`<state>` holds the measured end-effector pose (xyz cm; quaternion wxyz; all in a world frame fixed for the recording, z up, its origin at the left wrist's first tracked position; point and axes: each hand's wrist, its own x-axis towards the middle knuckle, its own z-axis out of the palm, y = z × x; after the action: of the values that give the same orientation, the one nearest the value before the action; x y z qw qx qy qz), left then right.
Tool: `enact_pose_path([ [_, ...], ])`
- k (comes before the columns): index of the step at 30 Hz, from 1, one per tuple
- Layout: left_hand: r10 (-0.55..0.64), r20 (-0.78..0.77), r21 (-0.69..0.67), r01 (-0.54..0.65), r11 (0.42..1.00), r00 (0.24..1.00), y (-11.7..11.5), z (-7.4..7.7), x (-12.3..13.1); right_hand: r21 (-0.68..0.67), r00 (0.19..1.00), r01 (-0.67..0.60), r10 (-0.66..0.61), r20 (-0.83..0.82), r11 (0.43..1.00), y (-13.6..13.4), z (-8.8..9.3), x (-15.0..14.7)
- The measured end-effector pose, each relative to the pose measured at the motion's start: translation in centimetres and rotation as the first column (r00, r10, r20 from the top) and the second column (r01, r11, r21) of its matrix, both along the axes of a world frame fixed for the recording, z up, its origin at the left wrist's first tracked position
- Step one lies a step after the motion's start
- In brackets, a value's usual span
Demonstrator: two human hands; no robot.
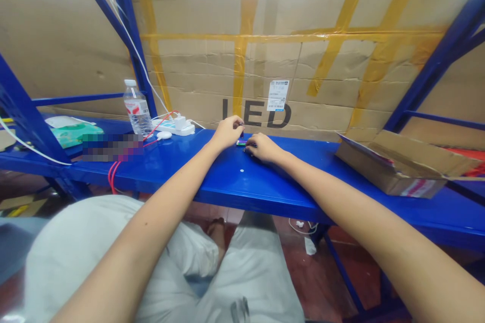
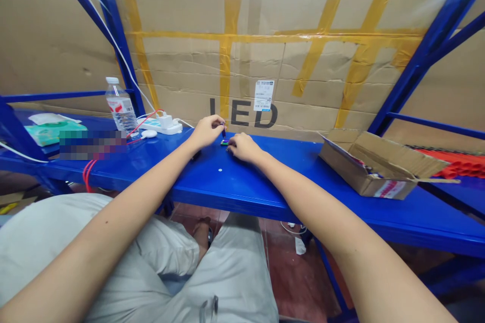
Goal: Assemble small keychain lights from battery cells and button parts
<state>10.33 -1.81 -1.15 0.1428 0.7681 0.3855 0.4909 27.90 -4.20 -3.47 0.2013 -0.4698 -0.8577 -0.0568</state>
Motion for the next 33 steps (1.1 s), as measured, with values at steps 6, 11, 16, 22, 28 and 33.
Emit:
enact_pose_path([
  [6,-0.054,0.109,-0.085,0.063,0.994,0.993,0.7,-0.4,0.0,-0.028,0.999,-0.029,0.030,0.040,0.999,0.3,-0.5,-1.9],
  [11,-0.136,0.162,-0.234,0.171,0.957,0.978,0.7,-0.6,0.3,-0.107,0.945,-0.046,0.008,-0.327,0.993,0.6,0.2,0.0],
  [16,-0.159,0.085,-0.251,0.175,0.952,0.984,0.3,-0.8,0.6,-0.087,0.700,-0.099,0.008,-0.714,0.991,0.4,1.9,2.2],
  [22,-0.174,-0.142,-0.141,0.154,0.978,0.974,-0.1,-1.0,0.8,-0.043,0.674,-0.176,0.088,-0.733,0.984,-0.5,2.2,1.9],
  [28,-0.162,-0.256,-0.029,0.160,0.987,0.953,-0.3,-1.2,0.7,-0.040,0.736,-0.167,0.098,-0.670,0.985,-0.5,1.8,1.7],
  [33,-0.172,-0.252,-0.012,0.175,0.985,0.952,-0.4,-1.3,0.6,-0.031,0.763,-0.114,0.068,-0.642,0.993,-0.4,1.6,2.2],
])
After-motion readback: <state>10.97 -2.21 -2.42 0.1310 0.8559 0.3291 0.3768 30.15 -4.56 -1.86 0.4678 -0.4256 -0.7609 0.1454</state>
